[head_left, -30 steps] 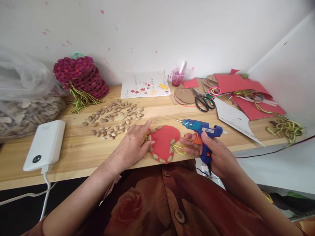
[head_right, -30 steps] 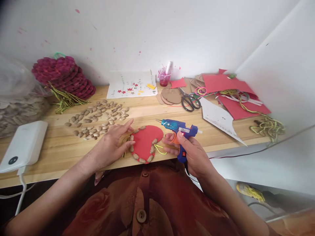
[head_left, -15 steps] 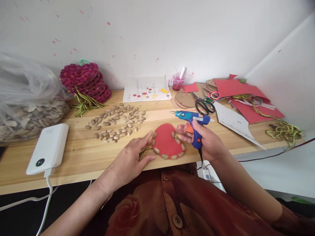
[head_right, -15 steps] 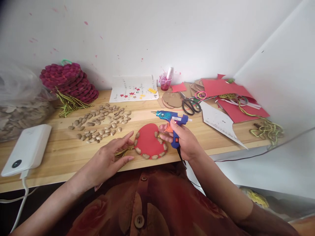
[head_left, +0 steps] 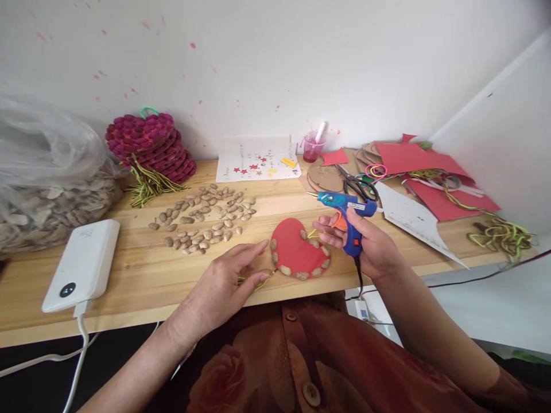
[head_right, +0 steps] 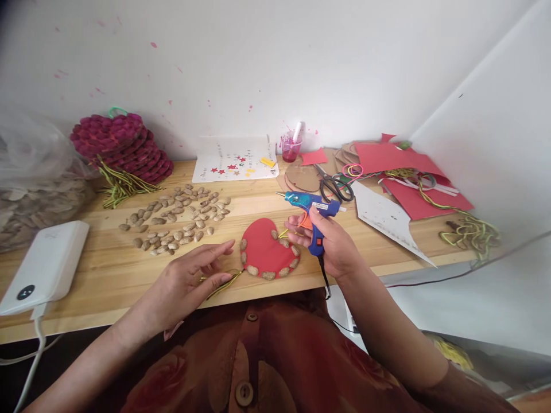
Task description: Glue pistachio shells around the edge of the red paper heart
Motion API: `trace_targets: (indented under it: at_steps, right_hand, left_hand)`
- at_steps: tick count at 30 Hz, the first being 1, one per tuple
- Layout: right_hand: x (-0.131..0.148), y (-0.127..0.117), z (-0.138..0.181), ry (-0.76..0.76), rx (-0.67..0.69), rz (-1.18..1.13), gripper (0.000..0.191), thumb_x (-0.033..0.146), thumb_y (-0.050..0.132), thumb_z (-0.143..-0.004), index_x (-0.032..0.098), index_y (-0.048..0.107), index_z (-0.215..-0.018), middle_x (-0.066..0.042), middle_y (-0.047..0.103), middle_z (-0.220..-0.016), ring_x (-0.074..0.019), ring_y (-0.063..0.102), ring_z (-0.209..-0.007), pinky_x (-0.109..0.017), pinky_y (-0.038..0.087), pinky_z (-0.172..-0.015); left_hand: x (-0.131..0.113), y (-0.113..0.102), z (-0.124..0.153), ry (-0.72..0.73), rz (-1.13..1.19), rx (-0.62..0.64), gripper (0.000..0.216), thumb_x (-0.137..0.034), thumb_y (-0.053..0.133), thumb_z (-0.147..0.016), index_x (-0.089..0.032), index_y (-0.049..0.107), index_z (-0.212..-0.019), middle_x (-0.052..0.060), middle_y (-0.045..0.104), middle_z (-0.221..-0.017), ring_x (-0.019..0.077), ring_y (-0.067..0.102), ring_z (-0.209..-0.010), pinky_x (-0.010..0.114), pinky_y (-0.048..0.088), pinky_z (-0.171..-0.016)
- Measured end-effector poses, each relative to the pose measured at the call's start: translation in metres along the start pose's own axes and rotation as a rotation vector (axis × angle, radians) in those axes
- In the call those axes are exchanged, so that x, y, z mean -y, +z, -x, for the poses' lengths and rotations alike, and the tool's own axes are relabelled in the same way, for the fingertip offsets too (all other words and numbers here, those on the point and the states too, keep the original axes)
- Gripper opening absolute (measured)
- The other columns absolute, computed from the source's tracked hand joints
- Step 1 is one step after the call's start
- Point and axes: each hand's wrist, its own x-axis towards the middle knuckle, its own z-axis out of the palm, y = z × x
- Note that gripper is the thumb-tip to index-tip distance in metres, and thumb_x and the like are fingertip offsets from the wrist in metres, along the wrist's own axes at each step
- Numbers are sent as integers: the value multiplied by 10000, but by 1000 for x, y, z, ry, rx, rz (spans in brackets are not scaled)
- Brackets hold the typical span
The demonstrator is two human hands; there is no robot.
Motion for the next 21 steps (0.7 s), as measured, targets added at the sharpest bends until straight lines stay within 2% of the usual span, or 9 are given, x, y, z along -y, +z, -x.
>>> trace_targets:
  at_steps: [4, 7, 10, 14, 18, 21]
  right_hand:
    - [-1, 3, 0, 17, 22, 15, 334, 535, 729, -890, 202, 751, -897, -106, 811, -1010, -283, 783, -1024, -362, 669, -846]
    - [-1, 6, -3, 15, 27, 47, 328, 534, 780, -842, 213, 757, -907, -108, 817, -1010, -318, 787, -1015, -398, 680, -809]
    - [-1, 8, -7, 41, 36, 82, 344, 536, 788, -826, 211, 788, -936, -122, 818, -1057, -323, 792, -1006, -359, 678, -794]
    - [0, 9, -16, 56, 65, 121, 358, 549, 799, -799, 215, 812, -924, -122, 820, -1067, -322, 798, -982, -332, 683, -760]
    - [1, 11, -19, 66, 100, 142, 338, 528, 795, -812, 231, 808, -973, -110, 819, -1058, -324, 791, -1007, -359, 692, -744]
    - [1, 12, -20, 63, 127, 138, 341, 524, 775, -838, 212, 796, -975, -124, 807, -1097, -316, 782, -1034, -358, 687, -783]
  left_hand:
    - [0, 6, -2, -11, 50, 35, 603, -291, 647, -956, -279, 486, -1537, 77, 682, -1283, 145, 674, -872, 296, 586, -819]
    - [-6, 9, -2, -56, 131, 57, 610, -276, 654, -943, -259, 497, -1532, 77, 702, -1250, 126, 645, -793, 279, 572, -776]
    - [-11, 10, -1, -121, 204, 94, 628, -267, 681, -918, -257, 514, -1524, 73, 723, -1228, 127, 634, -769, 270, 562, -745]
    - [-13, 9, 1, -134, 258, 130, 698, -258, 721, -880, -299, 494, -1540, 68, 713, -1286, 128, 640, -767, 261, 555, -714]
    - [-14, 9, 4, -112, 228, 176, 674, -285, 739, -873, -313, 530, -1514, 40, 749, -1074, 148, 656, -783, 258, 541, -703]
    - [-14, 8, 4, -78, 226, 203, 645, -272, 732, -879, -306, 553, -1497, 37, 748, -1050, 145, 655, -770, 257, 535, -698]
